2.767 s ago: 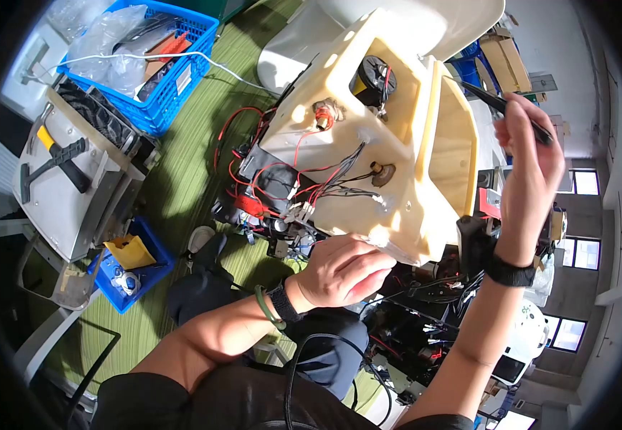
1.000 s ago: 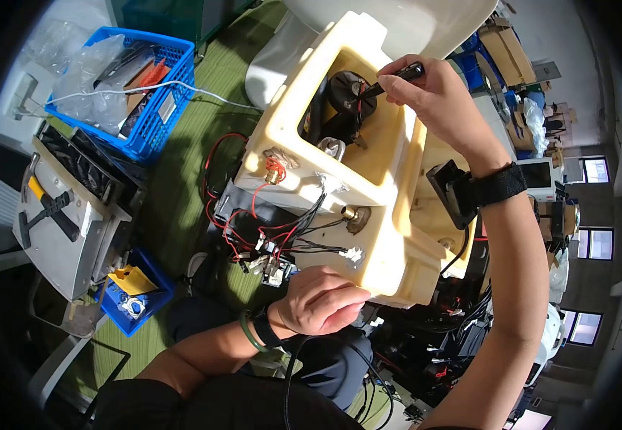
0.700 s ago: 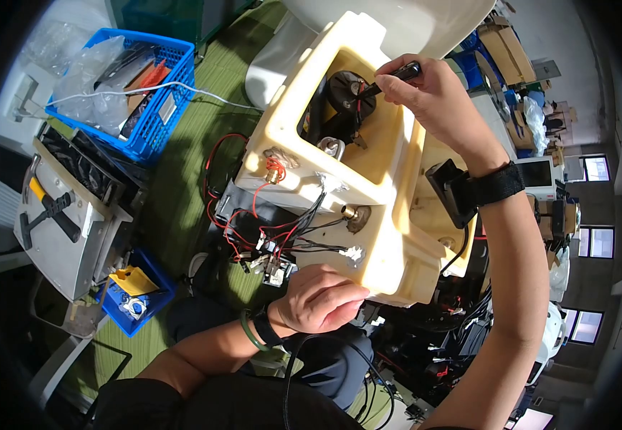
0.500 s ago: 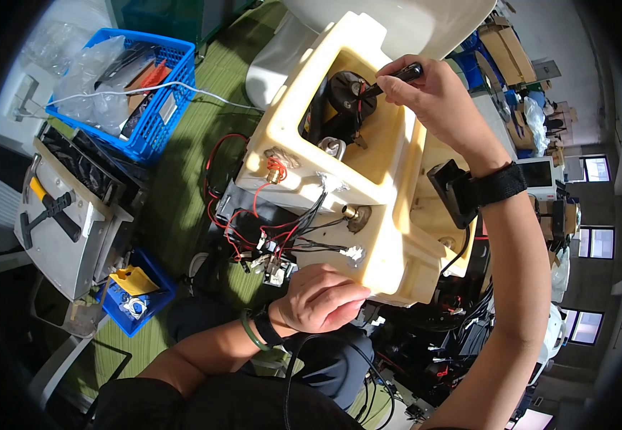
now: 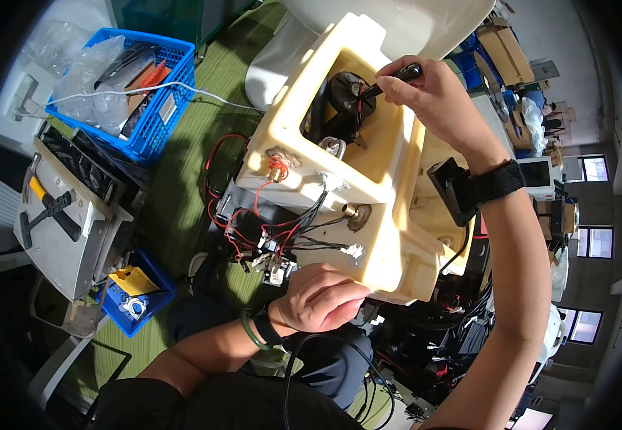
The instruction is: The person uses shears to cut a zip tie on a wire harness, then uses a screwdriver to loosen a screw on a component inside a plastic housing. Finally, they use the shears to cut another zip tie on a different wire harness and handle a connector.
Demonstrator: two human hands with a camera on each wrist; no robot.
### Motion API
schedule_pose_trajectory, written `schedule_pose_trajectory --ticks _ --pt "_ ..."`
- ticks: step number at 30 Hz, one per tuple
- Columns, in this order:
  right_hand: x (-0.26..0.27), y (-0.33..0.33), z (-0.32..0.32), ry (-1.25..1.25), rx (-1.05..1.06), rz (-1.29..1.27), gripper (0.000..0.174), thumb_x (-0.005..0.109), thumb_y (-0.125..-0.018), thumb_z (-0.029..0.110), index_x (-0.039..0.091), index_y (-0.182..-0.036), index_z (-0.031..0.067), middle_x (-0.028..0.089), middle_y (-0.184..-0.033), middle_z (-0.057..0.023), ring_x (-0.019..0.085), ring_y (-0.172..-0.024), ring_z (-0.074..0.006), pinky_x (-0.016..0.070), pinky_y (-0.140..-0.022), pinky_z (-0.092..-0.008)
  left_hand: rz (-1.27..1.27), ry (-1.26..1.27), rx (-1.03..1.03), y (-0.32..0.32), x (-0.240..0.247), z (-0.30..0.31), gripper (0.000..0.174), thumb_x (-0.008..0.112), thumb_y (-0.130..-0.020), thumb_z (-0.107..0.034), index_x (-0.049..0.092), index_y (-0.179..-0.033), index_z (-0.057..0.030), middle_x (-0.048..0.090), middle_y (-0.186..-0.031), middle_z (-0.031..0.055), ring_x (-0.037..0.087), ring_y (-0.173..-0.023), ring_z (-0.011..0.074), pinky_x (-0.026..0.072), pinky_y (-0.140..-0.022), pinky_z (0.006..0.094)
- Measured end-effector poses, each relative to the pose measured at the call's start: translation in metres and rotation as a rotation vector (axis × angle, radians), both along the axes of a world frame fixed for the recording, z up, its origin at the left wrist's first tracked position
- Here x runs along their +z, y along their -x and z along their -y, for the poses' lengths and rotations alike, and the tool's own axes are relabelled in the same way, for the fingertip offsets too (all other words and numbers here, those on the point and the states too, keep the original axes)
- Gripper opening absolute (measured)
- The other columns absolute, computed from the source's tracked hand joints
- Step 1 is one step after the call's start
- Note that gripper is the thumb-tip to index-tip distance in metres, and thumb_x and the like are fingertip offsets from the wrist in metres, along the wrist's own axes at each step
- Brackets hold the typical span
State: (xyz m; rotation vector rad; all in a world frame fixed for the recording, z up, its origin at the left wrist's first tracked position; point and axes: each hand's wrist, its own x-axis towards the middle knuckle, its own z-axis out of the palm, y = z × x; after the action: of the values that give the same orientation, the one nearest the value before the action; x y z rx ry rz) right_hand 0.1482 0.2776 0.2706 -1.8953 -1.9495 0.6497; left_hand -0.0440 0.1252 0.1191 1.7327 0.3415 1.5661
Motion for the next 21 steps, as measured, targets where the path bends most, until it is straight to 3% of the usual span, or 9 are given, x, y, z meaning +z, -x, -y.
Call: schedule_pose_trajectory --ticks 10,12,17,21 --pt "0.0 -0.005 -0.004 -0.001 0.023 -0.033 0.026 0.062 -0.086 0.02 0.062 -0.093 -0.0043 0.062 -0.074 -0.006 0.057 -0.07 -0.0122 0.0464 -0.066 -0.0257 0.011 0.003 0.015 0.001 0.0 -0.002 0.024 0.068 -0.074 -0.006 0.061 -0.098 -0.0073 0.059 -0.083 0.0025 0.057 -0.065 0.0179 0.0474 -0.057 0.0296" --pt "0.004 -0.001 -0.004 0.061 0.002 0.018 0.024 0.059 -0.089 0.019 0.06 -0.098 -0.0028 0.061 -0.08 -0.0031 0.058 -0.075 -0.0086 0.0468 -0.072 -0.0225 0.01 0.002 0.018 0.001 0.0 -0.003 0.024 0.068 -0.074 -0.006 0.061 -0.098 -0.0073 0.059 -0.083 0.0025 0.057 -0.065 0.0179 0.0474 -0.057 0.0296" --pt "0.004 0.0 -0.003 0.061 -0.004 0.038 0.024 0.059 -0.089 0.02 0.06 -0.098 -0.0028 0.061 -0.078 -0.0038 0.058 -0.075 -0.0084 0.0468 -0.072 -0.0223 0.002 -0.017 -0.008 0.002 0.005 -0.005 0.022 0.066 -0.075 -0.004 0.06 -0.096 -0.0081 0.057 -0.081 0.0019 0.056 -0.065 0.0186 0.046 -0.059 0.0293" --pt "0.002 -0.004 -0.004 0.045 0.034 0.016 0.025 0.059 -0.089 0.02 0.06 -0.097 -0.0035 0.062 -0.077 -0.0048 0.057 -0.074 -0.0086 0.0467 -0.071 -0.0225 0.014 -0.08 0.07 0.01 0.024 -0.013 0.026 0.068 -0.071 -0.006 0.062 -0.097 -0.008 0.059 -0.085 0.0023 0.058 -0.066 0.0191 0.0481 -0.058 0.0294"
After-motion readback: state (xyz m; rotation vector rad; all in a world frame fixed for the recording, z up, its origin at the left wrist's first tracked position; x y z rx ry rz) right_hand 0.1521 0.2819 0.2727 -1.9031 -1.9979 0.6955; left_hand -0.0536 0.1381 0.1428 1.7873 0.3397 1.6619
